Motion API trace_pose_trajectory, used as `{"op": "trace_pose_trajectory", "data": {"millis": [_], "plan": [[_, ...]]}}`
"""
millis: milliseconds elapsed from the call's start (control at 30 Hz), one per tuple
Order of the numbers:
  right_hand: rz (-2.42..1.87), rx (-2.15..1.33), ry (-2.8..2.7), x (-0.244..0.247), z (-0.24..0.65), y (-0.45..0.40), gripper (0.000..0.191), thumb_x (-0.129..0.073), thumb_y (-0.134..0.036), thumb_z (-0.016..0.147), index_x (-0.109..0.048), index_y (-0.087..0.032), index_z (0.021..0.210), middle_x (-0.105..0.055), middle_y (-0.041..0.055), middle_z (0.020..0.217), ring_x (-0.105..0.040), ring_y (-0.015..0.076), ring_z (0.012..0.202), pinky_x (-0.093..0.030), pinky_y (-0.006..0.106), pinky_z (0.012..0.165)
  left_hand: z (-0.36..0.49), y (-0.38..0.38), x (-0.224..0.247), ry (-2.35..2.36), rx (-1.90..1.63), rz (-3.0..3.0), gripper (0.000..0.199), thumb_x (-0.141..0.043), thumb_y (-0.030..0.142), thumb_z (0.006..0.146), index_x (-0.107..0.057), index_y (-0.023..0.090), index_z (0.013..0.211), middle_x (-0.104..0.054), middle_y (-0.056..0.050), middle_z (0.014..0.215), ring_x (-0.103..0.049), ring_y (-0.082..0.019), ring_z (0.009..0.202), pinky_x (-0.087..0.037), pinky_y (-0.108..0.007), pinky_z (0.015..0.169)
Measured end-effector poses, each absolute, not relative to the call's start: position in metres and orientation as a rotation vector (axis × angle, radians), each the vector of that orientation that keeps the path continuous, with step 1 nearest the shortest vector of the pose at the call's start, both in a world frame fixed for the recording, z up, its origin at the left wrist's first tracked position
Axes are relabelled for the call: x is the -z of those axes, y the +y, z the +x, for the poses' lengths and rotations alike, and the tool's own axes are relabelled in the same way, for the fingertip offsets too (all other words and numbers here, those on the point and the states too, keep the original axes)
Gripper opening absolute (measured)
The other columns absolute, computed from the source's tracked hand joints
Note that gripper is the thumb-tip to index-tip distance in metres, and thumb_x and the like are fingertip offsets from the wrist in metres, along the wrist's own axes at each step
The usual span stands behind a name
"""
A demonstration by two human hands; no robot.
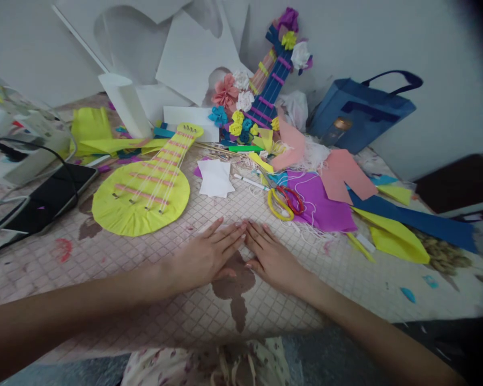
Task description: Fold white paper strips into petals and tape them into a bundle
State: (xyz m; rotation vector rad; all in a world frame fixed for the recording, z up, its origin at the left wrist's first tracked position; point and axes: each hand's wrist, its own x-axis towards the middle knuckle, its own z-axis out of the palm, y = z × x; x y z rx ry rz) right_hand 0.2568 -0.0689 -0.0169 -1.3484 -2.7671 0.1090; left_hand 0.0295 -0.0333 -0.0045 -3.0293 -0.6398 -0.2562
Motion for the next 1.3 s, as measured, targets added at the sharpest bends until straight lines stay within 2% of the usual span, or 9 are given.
{"op": "trace_pose_trajectory", "data": {"millis": [100,300,433,567,633,700,867,1067,1300], "plan": [[-1.346,-0.106,-2.759,0.019,0.258,-0.068,0.061,-0.039,-0.034,0.092,-0.025,-0.004,0.144,-0.018,0.0169,0.153,-0.011,0.0248,0.142,-0.020,0.048,0.115,0.027,-0.038,0.015,-0.762,0.173,-3.068,0.077,-0.032,0.063,0.088,-0.030,0.008,0.142,-0.023,-0.016,0.151,-0.025,-0.029,0.139,-0.013,-0.051,0.113],[-1.322,-0.086,-2.727,0.020,0.258,-0.069,0.061,-0.039,-0.034,0.093,-0.021,-0.007,0.145,-0.018,0.0151,0.153,-0.010,0.0219,0.143,-0.020,0.048,0.115,-0.016,-0.041,0.018,-0.888,0.103,-3.030,0.073,-0.036,0.055,0.090,-0.025,0.007,0.144,-0.017,-0.017,0.152,-0.018,-0.028,0.141,-0.012,-0.047,0.114],[-1.364,-0.064,-2.707,0.021,0.256,-0.072,0.060,-0.038,-0.033,0.093,-0.022,-0.008,0.145,-0.020,0.0146,0.152,-0.013,0.0220,0.142,-0.020,0.049,0.115,-0.036,-0.042,0.019,-0.933,0.133,-2.997,0.070,-0.039,0.052,0.090,-0.025,0.010,0.144,-0.020,-0.016,0.152,-0.023,-0.027,0.139,-0.017,-0.046,0.113],[-1.384,-0.059,-2.683,0.021,0.256,-0.073,0.060,-0.039,-0.032,0.093,-0.022,-0.009,0.145,-0.020,0.0142,0.152,-0.014,0.0224,0.142,-0.020,0.049,0.114,-0.036,-0.032,0.004,-0.909,0.202,-3.042,0.055,-0.045,0.043,0.090,-0.041,0.013,0.136,-0.040,-0.014,0.144,-0.040,-0.027,0.130,-0.031,-0.044,0.107],[-1.370,-0.064,-2.682,0.021,0.256,-0.073,0.061,-0.040,-0.032,0.093,-0.020,-0.010,0.146,-0.021,0.0136,0.152,-0.014,0.0217,0.142,-0.020,0.049,0.114,-0.025,-0.023,-0.009,-0.973,0.317,-3.063,0.037,-0.041,0.036,0.093,-0.056,0.014,0.119,-0.061,-0.012,0.122,-0.057,-0.023,0.109,-0.042,-0.040,0.097],[-1.364,-0.077,-2.679,0.020,0.256,-0.073,0.062,-0.040,-0.031,0.092,-0.018,-0.011,0.147,-0.021,0.0134,0.152,-0.014,0.0214,0.142,-0.020,0.049,0.114,-0.009,-0.013,-0.019,-1.101,0.469,-3.042,0.031,-0.039,0.031,0.094,-0.059,0.014,0.111,-0.066,-0.011,0.108,-0.061,-0.021,0.096,-0.047,-0.035,0.085],[-1.364,-0.099,-2.675,0.018,0.256,-0.072,0.064,-0.040,-0.033,0.092,-0.014,-0.012,0.147,-0.021,0.0151,0.152,-0.015,0.0223,0.142,-0.022,0.051,0.113,0.034,0.010,-0.019,-1.279,0.435,-3.183,0.015,-0.049,0.025,0.088,-0.060,0.016,0.092,-0.064,-0.007,0.093,-0.060,-0.018,0.083,-0.045,-0.028,0.072],[-1.361,-0.084,-2.680,0.020,0.256,-0.072,0.063,-0.040,-0.035,0.092,-0.020,-0.007,0.145,-0.021,0.0172,0.152,-0.016,0.0240,0.142,-0.021,0.051,0.113,0.053,0.028,-0.011,-1.608,0.249,-3.240,0.012,-0.060,0.030,0.075,-0.059,0.018,0.079,-0.063,-0.002,0.073,-0.056,-0.015,0.064,-0.037,-0.024,0.056],[-1.327,-0.197,-2.610,0.010,0.265,-0.067,0.059,-0.038,-0.034,0.094,-0.020,-0.014,0.146,-0.025,0.0140,0.152,-0.018,0.0217,0.141,-0.025,0.048,0.113,0.053,0.029,-0.017,-1.646,0.239,-3.308,0.010,-0.059,0.027,0.070,-0.058,0.018,0.069,-0.059,0.000,0.066,-0.052,-0.014,0.061,-0.033,-0.024,0.055]]}}
